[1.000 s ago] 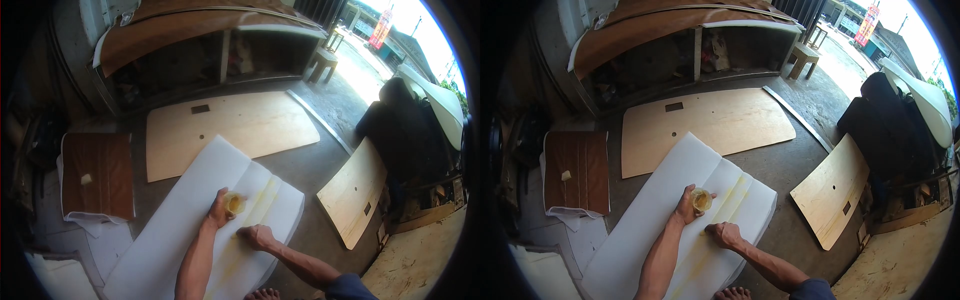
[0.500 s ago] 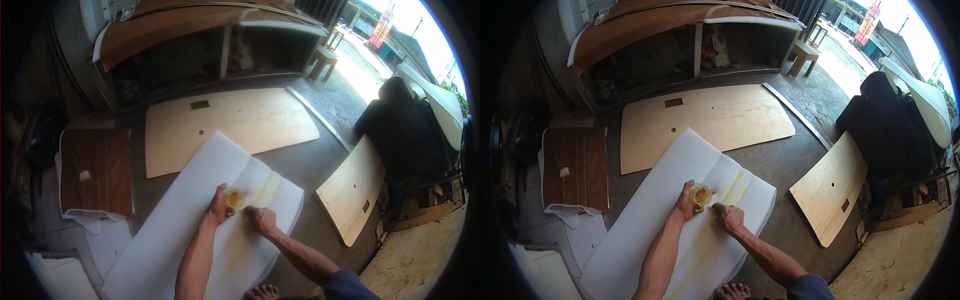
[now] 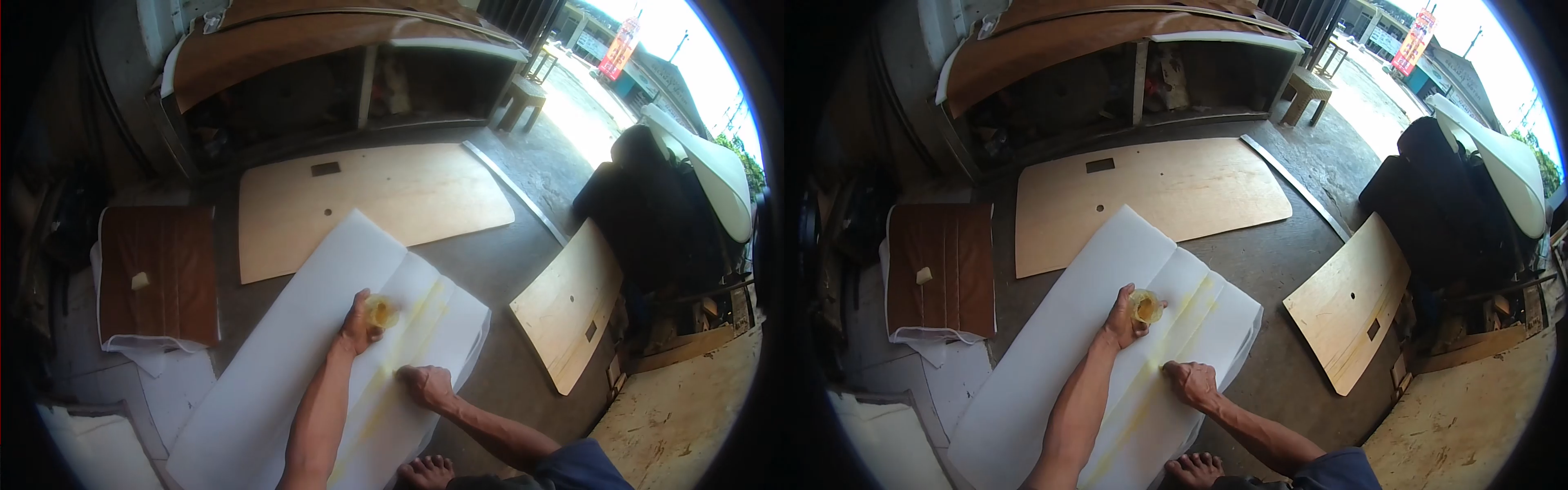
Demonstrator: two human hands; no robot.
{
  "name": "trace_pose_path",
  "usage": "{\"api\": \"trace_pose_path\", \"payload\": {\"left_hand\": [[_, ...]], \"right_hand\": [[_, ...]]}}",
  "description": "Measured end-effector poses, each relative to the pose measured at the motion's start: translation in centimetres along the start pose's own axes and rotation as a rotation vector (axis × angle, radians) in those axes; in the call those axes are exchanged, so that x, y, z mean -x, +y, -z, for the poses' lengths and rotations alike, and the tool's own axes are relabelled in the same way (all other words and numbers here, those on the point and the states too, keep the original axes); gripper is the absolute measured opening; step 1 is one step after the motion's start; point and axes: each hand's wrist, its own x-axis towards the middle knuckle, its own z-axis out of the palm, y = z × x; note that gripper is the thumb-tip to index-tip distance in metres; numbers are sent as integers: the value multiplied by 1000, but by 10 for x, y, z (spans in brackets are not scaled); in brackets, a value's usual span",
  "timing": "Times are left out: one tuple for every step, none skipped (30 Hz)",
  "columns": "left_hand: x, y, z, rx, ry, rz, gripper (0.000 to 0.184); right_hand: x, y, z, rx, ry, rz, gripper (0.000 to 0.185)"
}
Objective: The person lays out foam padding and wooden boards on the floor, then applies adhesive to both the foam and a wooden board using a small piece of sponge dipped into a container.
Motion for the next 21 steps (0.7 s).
{"api": "trace_pose_path", "payload": {"left_hand": [[0,-3,1,-6,-3,15,65],[-1,-6,2,-7,-2,9,65],[-1,-7,1,-44,21,-10,65],[2,-5,4,-67,36,-26,65],[7,-2,5,-91,51,-41,65],[25,3,6,-134,81,-80,64],[46,6,7,-178,112,-114,62],[78,14,4,-135,152,-248,59],[104,20,21,-208,222,-336,57],[137,28,34,-346,352,-417,56],[168,32,58,-517,477,-467,56],[194,35,68,-556,703,-545,52],[220,37,107,-619,776,-528,50],[241,44,123,-675,857,-516,49],[253,41,134,-672,875,-529,49],[270,41,133,-723,931,-433,48],[285,43,132,-770,985,-337,47],[291,45,134,-763,1006,-363,47],[292,42,136,-828,975,-272,50],[294,38,138,-892,941,-170,53],[295,41,129,-848,922,-193,55]], "right_hand": [[14,-4,-15,-25,-41,26,25],[26,-13,-17,-13,-102,22,25],[35,-20,-13,-36,-176,69,26],[46,-27,-7,-100,-201,124,26],[56,-37,6,-158,-211,79,26],[69,-44,16,-218,-231,28,26],[84,-40,18,-224,-236,32,26],[102,-33,15,-215,-57,-59,27],[115,-25,11,-208,130,-152,28],[127,-16,6,-223,144,-153,28],[140,-6,1,-404,84,-317,31],[146,-3,-3,-584,19,-476,34],[143,-6,-5,-592,26,-469,34],[134,-12,-5,-849,11,-563,36],[126,-17,-2,-1102,-18,-652,39],[118,-22,5,-1099,-35,-629,39],[106,-29,17,-1068,-3,-607,40],[92,-36,30,-1036,34,-578,41],[81,-40,43,-955,87,-540,37],[73,-43,55,-954,78,-520,37],[64,-45,66,-939,136,-427,35]]}}
